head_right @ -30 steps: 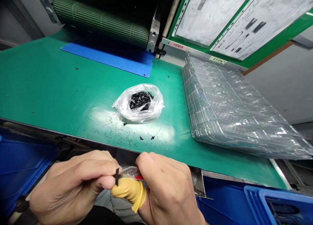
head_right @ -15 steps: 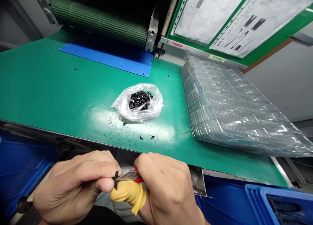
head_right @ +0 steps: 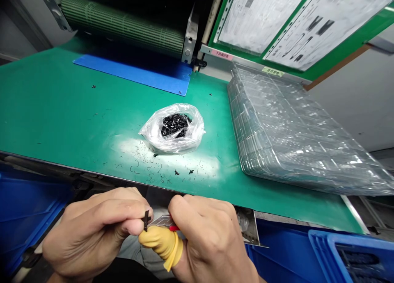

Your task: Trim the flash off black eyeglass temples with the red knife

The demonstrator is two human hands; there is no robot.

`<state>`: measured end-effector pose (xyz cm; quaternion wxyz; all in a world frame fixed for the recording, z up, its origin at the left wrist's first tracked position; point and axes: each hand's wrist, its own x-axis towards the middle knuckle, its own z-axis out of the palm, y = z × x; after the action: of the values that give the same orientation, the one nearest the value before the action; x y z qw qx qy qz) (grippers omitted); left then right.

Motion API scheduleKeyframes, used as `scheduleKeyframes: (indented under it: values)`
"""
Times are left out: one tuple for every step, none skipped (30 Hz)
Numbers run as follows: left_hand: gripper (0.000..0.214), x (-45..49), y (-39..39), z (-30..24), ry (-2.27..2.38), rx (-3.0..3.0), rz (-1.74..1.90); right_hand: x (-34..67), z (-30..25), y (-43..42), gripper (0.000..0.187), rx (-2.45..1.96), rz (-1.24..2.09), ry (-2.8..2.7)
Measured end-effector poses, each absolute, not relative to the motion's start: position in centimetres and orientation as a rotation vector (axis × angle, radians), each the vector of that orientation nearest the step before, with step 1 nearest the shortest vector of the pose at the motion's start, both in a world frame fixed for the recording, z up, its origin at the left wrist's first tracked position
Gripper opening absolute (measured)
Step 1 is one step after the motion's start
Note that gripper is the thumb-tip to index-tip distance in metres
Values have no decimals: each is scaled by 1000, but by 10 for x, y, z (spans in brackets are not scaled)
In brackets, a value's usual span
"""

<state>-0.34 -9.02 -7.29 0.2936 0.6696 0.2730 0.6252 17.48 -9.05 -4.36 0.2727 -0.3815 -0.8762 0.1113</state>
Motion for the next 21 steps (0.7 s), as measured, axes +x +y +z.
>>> scheduleKeyframes:
  values:
    - [12,-3,-91,-73,727,1773,1679,175,-43,-90,27,-1021,320,-2364]
    - [13,-2,-91,-73,730,1766,1689,176,-43,-90,27,-1019,324,-2368]
    - [14,-1,-91,-73,728,1766,1691,176,-43,-89,27,-1023,317,-2371]
    - [14,-1,-91,-73,726,1776,1690,176,-44,-89,28,-1027,298,-2369]
    - [14,-1,-91,-73,724,1789,1683,176,-44,-89,29,-1042,274,-2360]
    - [14,0,-91,-73,722,1801,1679,176,-44,-88,29,-1062,246,-2351]
    - [13,-1,-90,-73,723,1808,1674,175,-45,-88,30,-1085,219,-2343]
    - [12,-1,-90,-73,721,1811,1666,175,-45,-88,31,-1100,205,-2340]
    - [11,-1,-89,-74,724,1807,1663,175,-46,-89,32,-1104,196,-2340]
    - [10,-1,-89,-74,733,1799,1665,176,-47,-90,31,-1104,194,-2342]
    - [10,-2,-89,-74,744,1794,1671,176,-47,-91,30,-1097,196,-2344]
    - [10,-2,-89,-74,752,1795,1677,176,-47,-92,29,-1084,207,-2345]
    - [11,-3,-89,-74,753,1800,1679,176,-47,-92,27,-1071,223,-2344]
    - [11,-3,-89,-74,749,1808,1677,176,-47,-93,26,-1059,245,-2347]
    - [12,-4,-89,-74,740,1816,1672,176,-47,-93,25,-1049,271,-2350]
    - [12,-4,-89,-74,729,1820,1664,176,-47,-93,24,-1036,300,-2356]
    - [12,-4,-90,-74,721,1820,1656,176,-46,-93,24,-1025,313,-2358]
    - [11,-4,-90,-74,717,1816,1651,176,-46,-92,23,-1024,306,-2354]
    - [11,-4,-91,-74,717,1815,1650,176,-45,-92,24,-1031,286,-2349]
    - [10,-4,-91,-74,715,1817,1649,176,-45,-91,26,-1045,260,-2339]
    - [10,-4,-92,-74,709,1823,1645,176,-45,-91,29,-1060,233,-2330]
